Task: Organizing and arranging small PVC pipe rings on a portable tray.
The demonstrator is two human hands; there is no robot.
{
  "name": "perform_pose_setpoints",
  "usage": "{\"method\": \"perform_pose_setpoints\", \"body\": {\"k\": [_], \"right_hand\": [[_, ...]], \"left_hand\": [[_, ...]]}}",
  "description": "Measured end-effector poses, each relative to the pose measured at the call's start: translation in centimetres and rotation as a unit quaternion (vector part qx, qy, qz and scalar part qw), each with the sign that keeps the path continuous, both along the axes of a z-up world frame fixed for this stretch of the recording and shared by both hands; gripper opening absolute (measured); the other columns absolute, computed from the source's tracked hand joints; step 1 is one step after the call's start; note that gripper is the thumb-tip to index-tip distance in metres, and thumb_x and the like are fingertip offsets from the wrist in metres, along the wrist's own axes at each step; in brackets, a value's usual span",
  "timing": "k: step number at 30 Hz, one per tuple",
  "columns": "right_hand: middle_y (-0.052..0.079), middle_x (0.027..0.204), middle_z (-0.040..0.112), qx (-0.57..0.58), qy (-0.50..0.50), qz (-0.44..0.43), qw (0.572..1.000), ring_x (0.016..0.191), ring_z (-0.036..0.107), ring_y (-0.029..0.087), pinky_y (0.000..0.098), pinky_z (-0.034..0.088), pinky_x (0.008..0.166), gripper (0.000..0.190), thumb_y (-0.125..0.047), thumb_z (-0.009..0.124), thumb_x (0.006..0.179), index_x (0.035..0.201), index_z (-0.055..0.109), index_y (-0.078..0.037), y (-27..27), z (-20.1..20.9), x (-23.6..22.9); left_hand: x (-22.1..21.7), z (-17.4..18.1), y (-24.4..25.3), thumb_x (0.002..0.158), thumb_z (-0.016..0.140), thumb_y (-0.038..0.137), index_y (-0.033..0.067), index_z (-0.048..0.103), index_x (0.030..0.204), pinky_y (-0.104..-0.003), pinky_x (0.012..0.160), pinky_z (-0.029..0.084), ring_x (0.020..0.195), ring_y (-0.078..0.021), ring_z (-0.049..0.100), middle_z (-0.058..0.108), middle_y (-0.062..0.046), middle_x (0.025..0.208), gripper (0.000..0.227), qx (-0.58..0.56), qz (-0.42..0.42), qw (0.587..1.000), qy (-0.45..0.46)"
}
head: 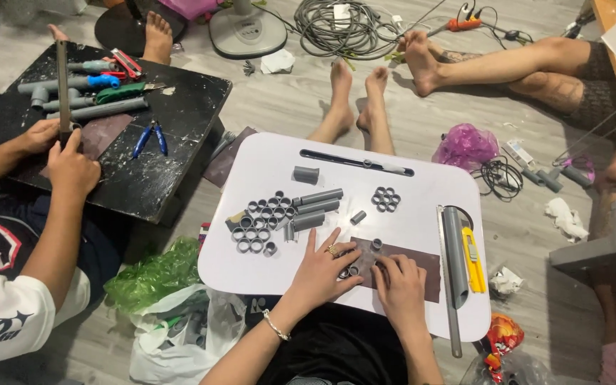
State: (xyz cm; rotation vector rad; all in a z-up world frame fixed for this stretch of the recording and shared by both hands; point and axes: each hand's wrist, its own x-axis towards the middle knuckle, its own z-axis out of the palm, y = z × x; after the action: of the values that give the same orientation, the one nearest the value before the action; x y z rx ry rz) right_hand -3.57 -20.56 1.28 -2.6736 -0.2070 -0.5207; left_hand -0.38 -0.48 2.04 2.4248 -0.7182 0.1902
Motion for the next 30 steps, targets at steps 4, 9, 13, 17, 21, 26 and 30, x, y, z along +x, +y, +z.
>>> {"method": "perform_pose_setpoints", "body": {"k": [4, 9, 13, 17, 21, 26, 30], "right_hand": [[0.005, 0.1, 0.066, 0.003, -0.001, -0.03, 1.0, 0.086, 0.058, 0.021, 0.0354, 0.041, 0.084, 0.023, -0.024, 0.077, 0.091, 0.107, 0.073, -0.008, -0.5, -0.4, 0.0], [0.009, 0.111, 0.068, 0.102, 0.003, -0.027, 0.994, 0.092, 0.062, 0.022, 0.0349, 0.046, 0.087, 0.039, -0.018, 0.075, 0.089, 0.125, 0.071, -0.004, -0.5, 0.6, 0.1], [0.005, 0.107, 0.067, 0.131, 0.025, -0.032, 0.991, 0.091, 0.061, 0.02, 0.0325, 0.046, 0.089, 0.032, -0.018, 0.074, 0.09, 0.12, 0.075, -0.008, -0.9, 0.6, 0.4], [0.005, 0.104, 0.065, 0.086, 0.041, -0.021, 0.995, 0.094, 0.061, 0.021, 0.0353, 0.045, 0.085, 0.033, -0.021, 0.071, 0.093, 0.125, 0.074, -0.013, -1.1, -0.4, -0.2], [0.001, 0.102, 0.064, 0.043, 0.028, -0.018, 0.999, 0.094, 0.062, 0.02, 0.0354, 0.046, 0.082, 0.024, -0.026, 0.07, 0.098, 0.121, 0.074, -0.018, -1.5, -1.4, 0.5], [0.008, 0.102, 0.069, 0.095, 0.025, -0.002, 0.995, 0.094, 0.063, 0.028, 0.041, 0.045, 0.084, 0.035, -0.014, 0.075, 0.093, 0.127, 0.074, -0.011, -1.5, -0.6, 0.3], [0.013, 0.097, 0.073, 0.252, -0.015, 0.013, 0.967, 0.092, 0.068, 0.033, 0.0416, 0.05, 0.086, 0.04, 0.01, 0.064, 0.091, 0.128, 0.073, -0.004, -2.4, 0.3, 0.6]], "left_hand": [[-0.2, -0.1, 0.1, 0.09, 0.071, 0.05, 0.0149, 0.072, 0.133, -0.073, 0.124, 0.006, 0.154, -0.0365, 0.034, 0.068, -0.006, 0.138, 0.055, 0.006, -0.016, 1.0, 0.012], [0.0, 0.5, -0.1, 0.09, 0.072, 0.046, 0.0111, 0.073, 0.132, -0.069, 0.125, 0.01, 0.152, -0.0382, 0.036, 0.067, -0.009, 0.14, 0.054, -0.01, -0.007, 1.0, 0.026], [0.5, 0.2, -0.2, 0.088, 0.076, 0.044, 0.0129, 0.073, 0.132, -0.067, 0.126, 0.01, 0.152, -0.0384, 0.036, 0.068, -0.008, 0.14, 0.053, -0.013, -0.013, 0.999, 0.027], [-0.3, -0.2, -0.1, 0.091, 0.073, 0.051, 0.0163, 0.071, 0.135, -0.069, 0.124, 0.015, 0.151, -0.0397, 0.038, 0.066, -0.006, 0.141, 0.056, 0.037, -0.011, 0.998, 0.044], [0.2, -0.2, -0.2, 0.092, 0.074, 0.053, 0.0197, 0.07, 0.137, -0.071, 0.122, 0.021, 0.151, -0.0403, 0.04, 0.066, -0.005, 0.142, 0.056, 0.058, -0.005, 0.998, 0.037], [0.4, -1.7, -0.1, 0.094, 0.071, 0.055, 0.019, 0.07, 0.137, -0.071, 0.122, 0.021, 0.152, -0.0413, 0.039, 0.065, -0.005, 0.144, 0.057, 0.056, -0.002, 0.998, 0.042], [0.8, -1.7, -0.1, 0.095, 0.071, 0.053, 0.0172, 0.07, 0.139, -0.072, 0.122, 0.022, 0.152, -0.0428, 0.039, 0.064, -0.007, 0.146, 0.056, 0.046, -0.006, 0.999, 0.016]]}}
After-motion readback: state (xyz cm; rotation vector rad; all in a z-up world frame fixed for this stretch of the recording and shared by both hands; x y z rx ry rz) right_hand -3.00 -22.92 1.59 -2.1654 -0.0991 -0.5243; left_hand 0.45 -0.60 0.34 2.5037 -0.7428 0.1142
